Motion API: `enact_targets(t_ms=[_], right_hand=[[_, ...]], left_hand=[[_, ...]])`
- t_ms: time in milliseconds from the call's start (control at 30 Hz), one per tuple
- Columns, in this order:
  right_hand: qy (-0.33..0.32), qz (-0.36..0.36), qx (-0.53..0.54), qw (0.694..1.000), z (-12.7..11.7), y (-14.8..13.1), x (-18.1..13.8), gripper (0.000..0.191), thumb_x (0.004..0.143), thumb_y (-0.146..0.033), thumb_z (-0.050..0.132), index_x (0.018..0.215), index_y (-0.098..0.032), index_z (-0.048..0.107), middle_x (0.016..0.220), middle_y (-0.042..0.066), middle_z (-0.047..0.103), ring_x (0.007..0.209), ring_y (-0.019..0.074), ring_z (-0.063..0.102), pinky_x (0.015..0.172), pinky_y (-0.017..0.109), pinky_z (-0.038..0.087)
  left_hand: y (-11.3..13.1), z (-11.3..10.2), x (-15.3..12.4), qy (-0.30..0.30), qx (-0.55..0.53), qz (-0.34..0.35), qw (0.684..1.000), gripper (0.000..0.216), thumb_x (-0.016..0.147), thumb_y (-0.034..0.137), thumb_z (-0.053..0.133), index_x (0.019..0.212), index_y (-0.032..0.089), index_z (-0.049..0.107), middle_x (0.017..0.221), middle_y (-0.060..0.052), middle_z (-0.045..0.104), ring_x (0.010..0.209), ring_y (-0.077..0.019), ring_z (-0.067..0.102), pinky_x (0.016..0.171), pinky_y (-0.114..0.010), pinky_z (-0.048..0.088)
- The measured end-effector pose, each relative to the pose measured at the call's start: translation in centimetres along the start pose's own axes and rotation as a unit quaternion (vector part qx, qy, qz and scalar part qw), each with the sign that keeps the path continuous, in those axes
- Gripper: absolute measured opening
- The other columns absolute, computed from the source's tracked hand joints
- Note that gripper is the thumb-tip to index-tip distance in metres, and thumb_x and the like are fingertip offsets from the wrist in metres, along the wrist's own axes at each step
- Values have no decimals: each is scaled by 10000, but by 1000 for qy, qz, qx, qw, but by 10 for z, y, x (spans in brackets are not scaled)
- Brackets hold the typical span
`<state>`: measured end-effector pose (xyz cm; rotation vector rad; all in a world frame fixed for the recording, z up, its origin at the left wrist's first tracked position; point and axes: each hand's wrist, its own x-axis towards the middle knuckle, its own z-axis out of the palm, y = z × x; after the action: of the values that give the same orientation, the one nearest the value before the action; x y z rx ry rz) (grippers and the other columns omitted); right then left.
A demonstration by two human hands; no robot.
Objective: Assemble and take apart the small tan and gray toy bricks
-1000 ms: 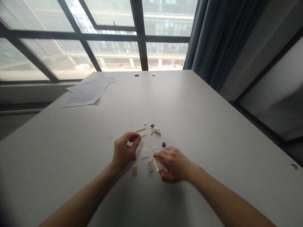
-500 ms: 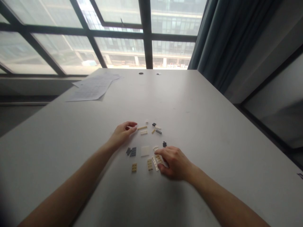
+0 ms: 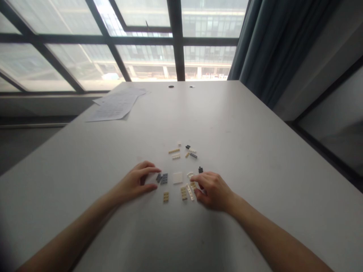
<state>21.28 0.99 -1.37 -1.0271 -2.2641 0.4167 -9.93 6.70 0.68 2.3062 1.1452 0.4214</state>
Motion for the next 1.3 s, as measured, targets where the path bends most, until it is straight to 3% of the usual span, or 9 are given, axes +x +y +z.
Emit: enact_targets(t_ms=[733,1067,1300], right_hand=[[-1,-12,-10,1000,1,2,-2,216,800,-143,512,992,-170,608,682,10,590,615,149,513,641,279,413],[1,-13,-10,1000,2,3,-2,203,808,-131,506,978,-175,607,699,15,602,639,152,526,654,278,417],[6,-14,-13,1000,3,2,-2,190,815,-128,507,968,-186,606,750,24,638,682,156,557,690,283,432]], left_hand=[[4,15,2,60,44,37,997,239,872,330,574,1054,218,680,1003,-67,631,928,-195,581,850,-331,473],[6,13,-4,79,39,-32,996,213,844,330,593,986,208,696,989,-56,631,902,-195,586,848,-328,477],[12,10,-4,76,23,-60,995,194,819,308,598,960,222,699,977,-39,629,772,-155,588,755,-293,490]])
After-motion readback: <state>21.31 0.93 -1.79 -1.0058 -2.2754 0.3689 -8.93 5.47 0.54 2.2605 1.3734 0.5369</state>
